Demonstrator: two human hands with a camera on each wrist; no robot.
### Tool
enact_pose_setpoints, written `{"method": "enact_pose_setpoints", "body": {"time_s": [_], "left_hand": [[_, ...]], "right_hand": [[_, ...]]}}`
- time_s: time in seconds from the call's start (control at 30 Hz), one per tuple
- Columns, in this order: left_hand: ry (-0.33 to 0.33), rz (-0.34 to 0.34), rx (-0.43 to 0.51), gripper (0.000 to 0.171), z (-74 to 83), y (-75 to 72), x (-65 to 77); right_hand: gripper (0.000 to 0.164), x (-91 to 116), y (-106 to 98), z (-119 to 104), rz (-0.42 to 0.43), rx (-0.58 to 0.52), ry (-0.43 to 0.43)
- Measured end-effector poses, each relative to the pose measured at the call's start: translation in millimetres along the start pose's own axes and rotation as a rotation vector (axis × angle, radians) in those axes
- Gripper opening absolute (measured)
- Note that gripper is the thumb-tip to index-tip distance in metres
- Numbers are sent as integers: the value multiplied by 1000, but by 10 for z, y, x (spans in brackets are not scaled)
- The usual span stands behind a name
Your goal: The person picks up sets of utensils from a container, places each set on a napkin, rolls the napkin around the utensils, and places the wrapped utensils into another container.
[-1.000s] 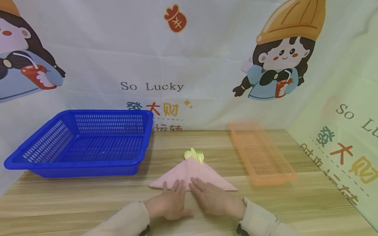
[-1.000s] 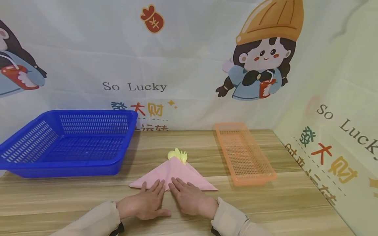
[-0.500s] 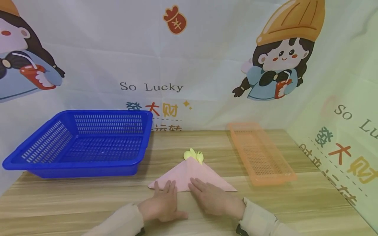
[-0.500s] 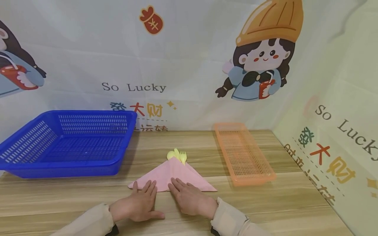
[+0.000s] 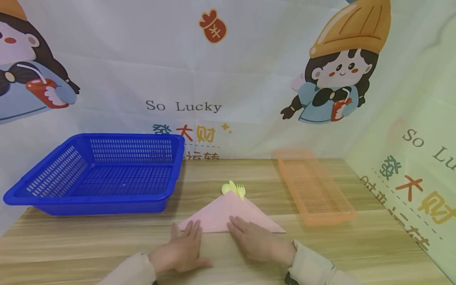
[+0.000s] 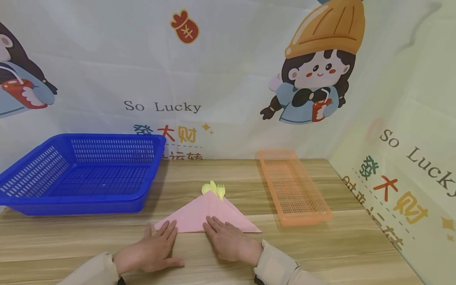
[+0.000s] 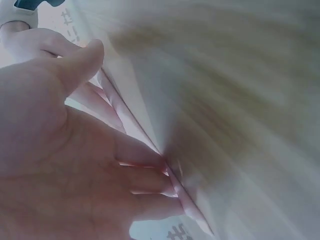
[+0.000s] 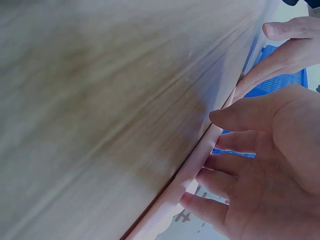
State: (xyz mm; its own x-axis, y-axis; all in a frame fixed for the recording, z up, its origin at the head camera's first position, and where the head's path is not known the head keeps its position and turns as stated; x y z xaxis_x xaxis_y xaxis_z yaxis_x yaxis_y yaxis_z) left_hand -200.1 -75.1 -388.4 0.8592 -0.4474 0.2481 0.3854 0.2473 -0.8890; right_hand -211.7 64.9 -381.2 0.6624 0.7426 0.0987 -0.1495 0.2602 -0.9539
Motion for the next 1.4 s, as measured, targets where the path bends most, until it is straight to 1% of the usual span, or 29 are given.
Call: {"method": "enact_pose_setpoints", "body": {"time_s": [0.23, 0.5, 0.77, 0.93, 1.03, 1.1, 1.17, 1.27, 1.4], "left_hand": [[-33, 8, 43, 89, -105, -12, 55], [-68, 22, 21, 89, -161, -29, 64], [-138, 42, 40, 92, -240, -27, 70], [-148, 49, 61, 93, -248, -35, 68], [-153, 52, 75, 93, -233, -41, 57], [-134, 63, 73, 93, -203, -51, 39], [-99, 73, 77, 92, -151, -60, 13], [5, 72, 77, 90, -19, -69, -44], [139, 39, 84, 86, 185, -77, -157]], "right_hand": [[50, 4, 8, 10, -8, -13, 7], [52, 2, 25, 19, -4, -15, -3], [52, 8, 27, 28, 19, -6, -10], [51, 10, 29, 42, 19, -9, -13], [47, 8, 24, 53, 21, -38, -10], [43, 6, 8, 63, 46, -62, -8], [38, 5, -10, 81, 81, -78, -3], [30, 12, -52, 122, 156, -87, 11], [13, 28, -117, 200, 259, -77, 33]]}}
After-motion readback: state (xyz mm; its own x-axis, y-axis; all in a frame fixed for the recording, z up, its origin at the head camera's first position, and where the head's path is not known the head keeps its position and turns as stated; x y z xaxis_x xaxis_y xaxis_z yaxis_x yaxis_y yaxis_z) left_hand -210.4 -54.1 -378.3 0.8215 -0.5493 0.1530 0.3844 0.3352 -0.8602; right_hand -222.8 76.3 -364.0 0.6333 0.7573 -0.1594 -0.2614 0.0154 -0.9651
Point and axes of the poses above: each hand's wrist, its own x-axis away from the middle knuckle, its own y-axis out of the palm, z = x × y, the point moved 6 cm from there along -x, towards the middle knuckle, and after that the axes turned 13 degrees about x, right-handed, at the moved point
